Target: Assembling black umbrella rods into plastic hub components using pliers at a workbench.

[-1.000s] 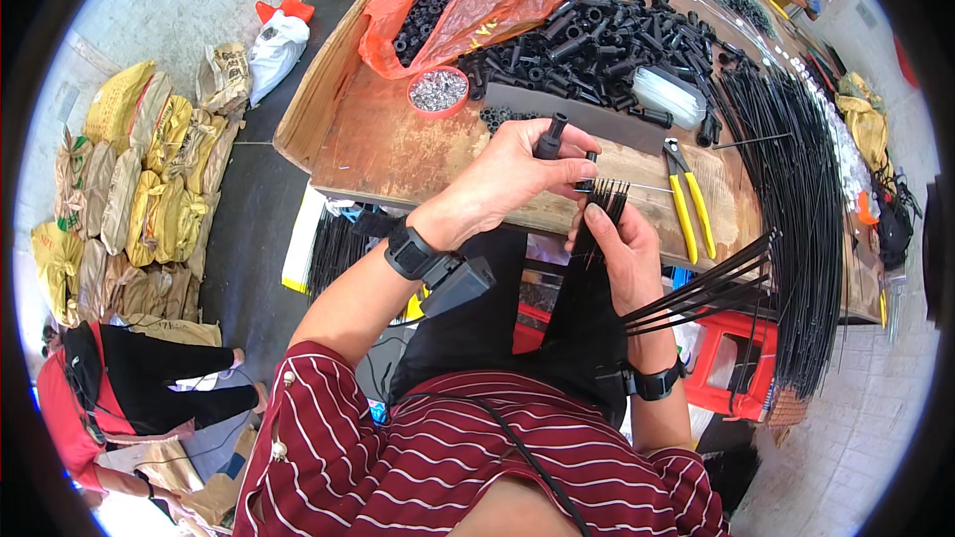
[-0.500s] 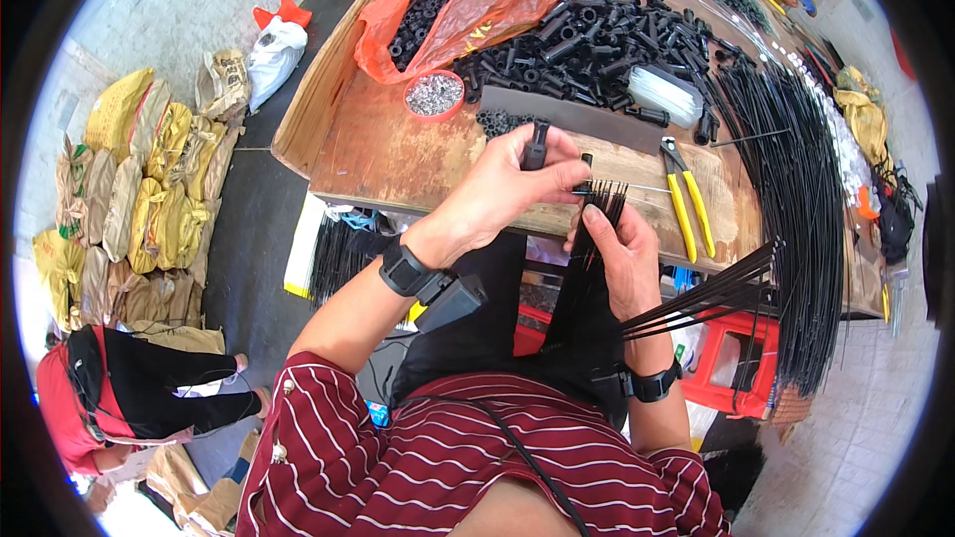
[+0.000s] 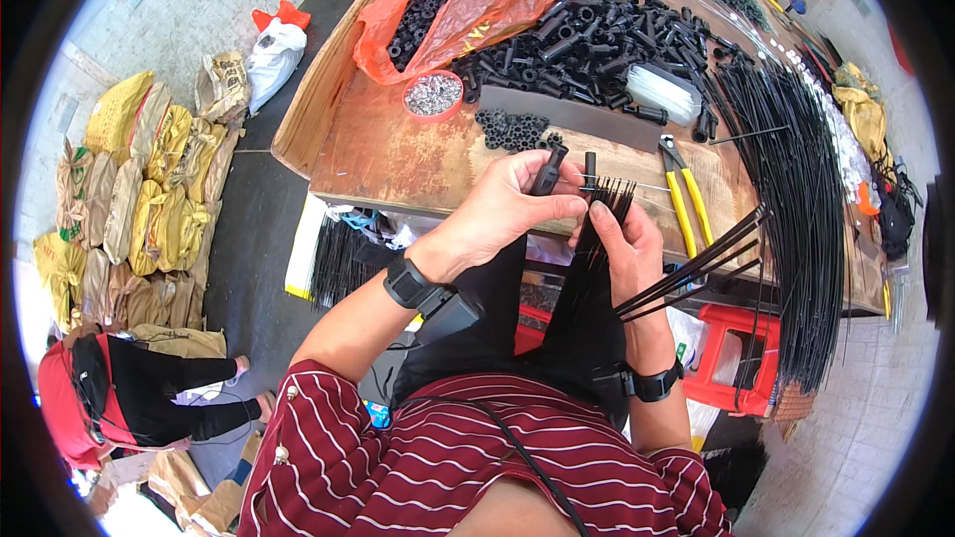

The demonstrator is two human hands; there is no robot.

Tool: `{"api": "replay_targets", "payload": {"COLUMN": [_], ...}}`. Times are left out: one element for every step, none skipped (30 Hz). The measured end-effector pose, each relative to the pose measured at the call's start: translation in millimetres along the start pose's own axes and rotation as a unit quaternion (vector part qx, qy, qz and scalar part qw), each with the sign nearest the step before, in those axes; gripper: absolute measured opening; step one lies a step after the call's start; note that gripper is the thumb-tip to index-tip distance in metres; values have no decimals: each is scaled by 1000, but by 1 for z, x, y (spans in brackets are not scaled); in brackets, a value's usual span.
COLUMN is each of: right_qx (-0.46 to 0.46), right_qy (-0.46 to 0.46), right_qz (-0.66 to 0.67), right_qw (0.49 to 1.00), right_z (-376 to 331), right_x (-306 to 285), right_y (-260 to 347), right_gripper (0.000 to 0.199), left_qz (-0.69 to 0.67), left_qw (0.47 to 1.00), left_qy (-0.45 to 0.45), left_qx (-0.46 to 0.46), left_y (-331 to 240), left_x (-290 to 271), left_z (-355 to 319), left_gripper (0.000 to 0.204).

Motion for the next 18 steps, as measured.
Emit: {"api": "replay_targets", "payload": {"right_qx": [0, 0, 0, 0, 0, -1, -1, -5, -7, -8, -2, 4, 4, -5, -13, -13, -5, 3], "right_qy": [1, 1, 0, 0, 3, 5, 4, 5, 5, 4, 1, -3, -3, -5, -6, -6, -11, -17], "right_qz": [0, 0, 0, 0, -2, -4, -4, -1, 2, 2, 7, 13, 13, 13, 13, 14, 15, 15], "right_qw": [1000, 1000, 1000, 1000, 1000, 1000, 1000, 1000, 1000, 1000, 1000, 1000, 1000, 1000, 1000, 1000, 1000, 1000], "right_z": [0, -1, -1, -1, -1, -1, -1, -1, -2, -2, -3, -3, -3, -2, -2, -2, -2, -3], "right_x": [0, 1, 1, 0, 0, 1, 1, 2, 2, 3, 3, 3, 3, 3, 4, 4, 4, 3], "right_y": [0, 0, 0, 0, 0, 0, 0, -1, -1, 1, 3, 3, 2, 2, 2, 2, 2, 2], "right_gripper": [20, 19, 19, 19, 19, 19, 19, 19, 19, 19, 19, 19, 19, 20, 21, 21, 20, 19], "left_qz": [15, 30, 30, 47, 64, 64, 80, 95, 96, 68, 41, 41, 37, 33, 34, 23, 12, 12], "left_qw": [1000, 999, 999, 997, 996, 996, 993, 991, 991, 993, 995, 995, 996, 997, 997, 997, 997, 997], "left_qy": [-7, -14, -14, -26, -39, -38, -46, -54, -53, -50, -46, -46, -44, -42, -43, -37, -31, -30], "left_qx": [19, 38, 37, 48, 58, 58, 70, 81, 81, 77, 74, 74, 63, 51, 51, 61, 72, 72], "left_y": [3, 4, 4, 3, 2, 3, 3, 2, 2, 1, 1, 1, 3, 5, 6, 7, 7, 7], "left_x": [-1, -2, -1, 0, 0, 0, 0, 0, 2, 3, 5, 5, 4, 4, 2, 1, 1, 3], "left_z": [2, 3, 3, 3, 2, 2, 2, 1, 1, 0, 0, -1, -1, 0, -1, -1, -2, -2], "left_gripper": [14, 12, 12, 11, 10, 10, 10, 10, 10, 10, 11, 11, 11, 12, 12, 14, 17, 17]}}
Point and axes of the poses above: each hand's wrist, its own z-axis towards the middle knuckle, its own x-axis out of the palm, y = z × x, the point moved 5 cm from there along z, towards the middle knuckle, and after that the axes turned 7 degrees about -x, right-handed, at the moved point
